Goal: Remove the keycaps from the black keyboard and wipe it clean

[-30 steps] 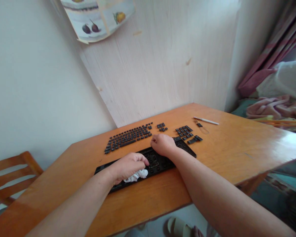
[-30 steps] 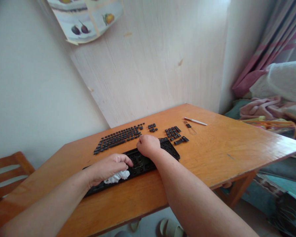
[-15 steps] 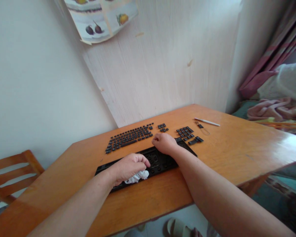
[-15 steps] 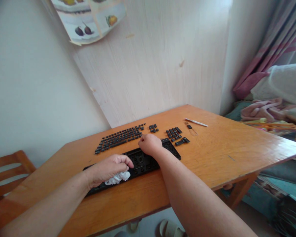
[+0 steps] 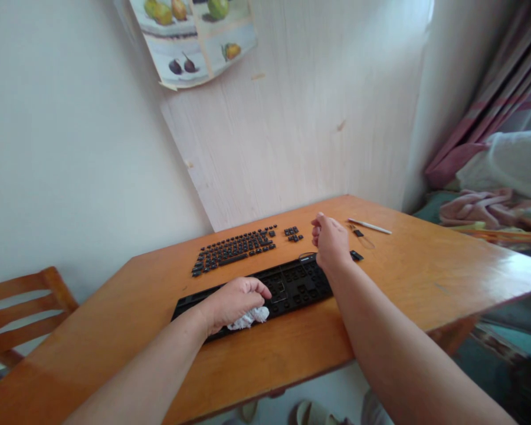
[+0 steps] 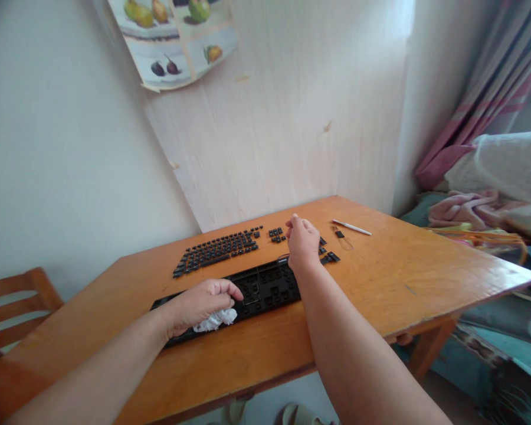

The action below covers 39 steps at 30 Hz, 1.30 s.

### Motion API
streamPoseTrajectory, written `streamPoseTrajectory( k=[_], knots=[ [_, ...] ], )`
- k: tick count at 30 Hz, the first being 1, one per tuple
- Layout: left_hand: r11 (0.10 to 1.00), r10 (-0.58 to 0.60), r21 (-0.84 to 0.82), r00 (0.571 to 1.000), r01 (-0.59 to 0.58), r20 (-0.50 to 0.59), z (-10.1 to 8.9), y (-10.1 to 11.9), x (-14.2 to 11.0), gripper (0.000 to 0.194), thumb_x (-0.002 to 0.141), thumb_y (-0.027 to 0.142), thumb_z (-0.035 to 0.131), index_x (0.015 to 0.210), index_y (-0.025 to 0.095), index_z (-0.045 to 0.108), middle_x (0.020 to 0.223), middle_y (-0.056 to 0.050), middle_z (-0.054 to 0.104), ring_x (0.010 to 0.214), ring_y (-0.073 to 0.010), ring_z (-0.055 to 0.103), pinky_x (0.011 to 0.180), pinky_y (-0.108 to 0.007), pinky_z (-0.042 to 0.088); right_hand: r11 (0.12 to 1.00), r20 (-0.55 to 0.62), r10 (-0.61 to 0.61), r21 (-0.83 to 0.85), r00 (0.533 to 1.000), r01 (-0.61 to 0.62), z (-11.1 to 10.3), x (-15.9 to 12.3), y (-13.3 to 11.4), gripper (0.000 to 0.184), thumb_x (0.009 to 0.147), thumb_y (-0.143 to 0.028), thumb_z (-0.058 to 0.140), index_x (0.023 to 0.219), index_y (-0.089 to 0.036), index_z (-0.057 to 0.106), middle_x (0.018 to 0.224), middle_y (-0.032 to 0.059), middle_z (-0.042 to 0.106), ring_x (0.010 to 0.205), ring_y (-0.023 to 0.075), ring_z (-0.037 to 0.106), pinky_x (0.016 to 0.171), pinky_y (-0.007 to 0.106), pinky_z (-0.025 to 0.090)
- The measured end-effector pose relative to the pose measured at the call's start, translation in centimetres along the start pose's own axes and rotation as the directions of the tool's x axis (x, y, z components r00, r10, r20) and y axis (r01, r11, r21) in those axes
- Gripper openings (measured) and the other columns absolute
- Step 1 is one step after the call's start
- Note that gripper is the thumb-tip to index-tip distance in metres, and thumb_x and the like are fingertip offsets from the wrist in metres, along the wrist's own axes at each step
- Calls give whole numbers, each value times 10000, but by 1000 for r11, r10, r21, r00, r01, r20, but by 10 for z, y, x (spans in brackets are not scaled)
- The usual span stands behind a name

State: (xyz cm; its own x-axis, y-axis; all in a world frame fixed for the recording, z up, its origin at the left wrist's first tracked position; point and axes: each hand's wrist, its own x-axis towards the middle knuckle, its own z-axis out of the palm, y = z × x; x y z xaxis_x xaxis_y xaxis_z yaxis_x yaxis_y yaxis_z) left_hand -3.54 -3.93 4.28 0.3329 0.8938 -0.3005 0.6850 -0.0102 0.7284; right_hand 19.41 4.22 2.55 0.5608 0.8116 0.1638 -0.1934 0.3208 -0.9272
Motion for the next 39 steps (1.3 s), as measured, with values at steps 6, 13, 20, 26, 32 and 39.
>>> streamPoseTrajectory(
  k=[6, 13, 20, 26, 32, 39],
  knots=[
    [999, 23, 31, 999, -23, -22, 0, -3, 1, 318, 697, 280, 569, 964, 153, 683, 712, -6, 614, 612, -115, 498, 531, -215, 327, 976, -69, -187, 98, 980, 193, -10, -24, -47, 270, 866, -419, 487, 731, -190, 537, 571, -46, 468, 486, 89, 407, 484, 209, 332],
    [999, 39, 23, 999, -39, -20, 2, -5, 1, 339, 700, 287, 550, 982, 150, 678, 722, -12, 632, 599, -115, 487, 541, -218, 333, 759, 418, -235, -485, 878, 434, -52, -97, -38, 243, 890, -354, 497, 825, -201, 674, 713, 18, 668, 671, 160, 594, 628, 258, 416],
    [998, 55, 13, 998, -55, -21, 6, -6, -2, 345, 712, 280, 532, 999, 149, 672, 681, -2, 598, 542, -105, 447, 507, -225, 307, 285, 625, 0, -749, 781, 599, -85, -138, -5, 468, 885, -201, 409, 1314, -269, 585, 944, 55, 757, 819, 231, 708, 672, 297, 450],
    [996, 90, 19, 996, -90, -20, 7, -6, -4, 340, 700, 267, 542, 984, 137, 674, 689, -10, 600, 545, -104, 443, 496, -218, 308, 96, 678, 119, -735, 725, 671, -75, -142, -5, 566, 867, -200, 422, 1429, -227, 486, 920, 102, 760, 794, 254, 714, 631, 302, 443],
    [993, 115, 17, 993, -115, 1, 6, -10, -3, 316, 718, 269, 537, 980, 166, 683, 703, -8, 622, 571, -109, 469, 507, -216, 333, 61, 689, 144, -723, 711, 688, -66, -142, -4, 581, 886, -211, 424, 1463, -278, 432, 900, 88, 767, 738, 236, 718, 596, 281, 433],
    [994, 112, 13, 994, -112, 15, 7, -12, -3, 336, 721, 268, 530, 1003, 157, 677, 716, -16, 634, 573, -111, 483, 504, -214, 335, 66, 685, 149, -726, 713, 684, -65, -143, -4, 547, 890, -209, 433, 1426, -308, 483, 934, 83, 766, 755, 230, 719, 598, 281, 434]
  ],
)
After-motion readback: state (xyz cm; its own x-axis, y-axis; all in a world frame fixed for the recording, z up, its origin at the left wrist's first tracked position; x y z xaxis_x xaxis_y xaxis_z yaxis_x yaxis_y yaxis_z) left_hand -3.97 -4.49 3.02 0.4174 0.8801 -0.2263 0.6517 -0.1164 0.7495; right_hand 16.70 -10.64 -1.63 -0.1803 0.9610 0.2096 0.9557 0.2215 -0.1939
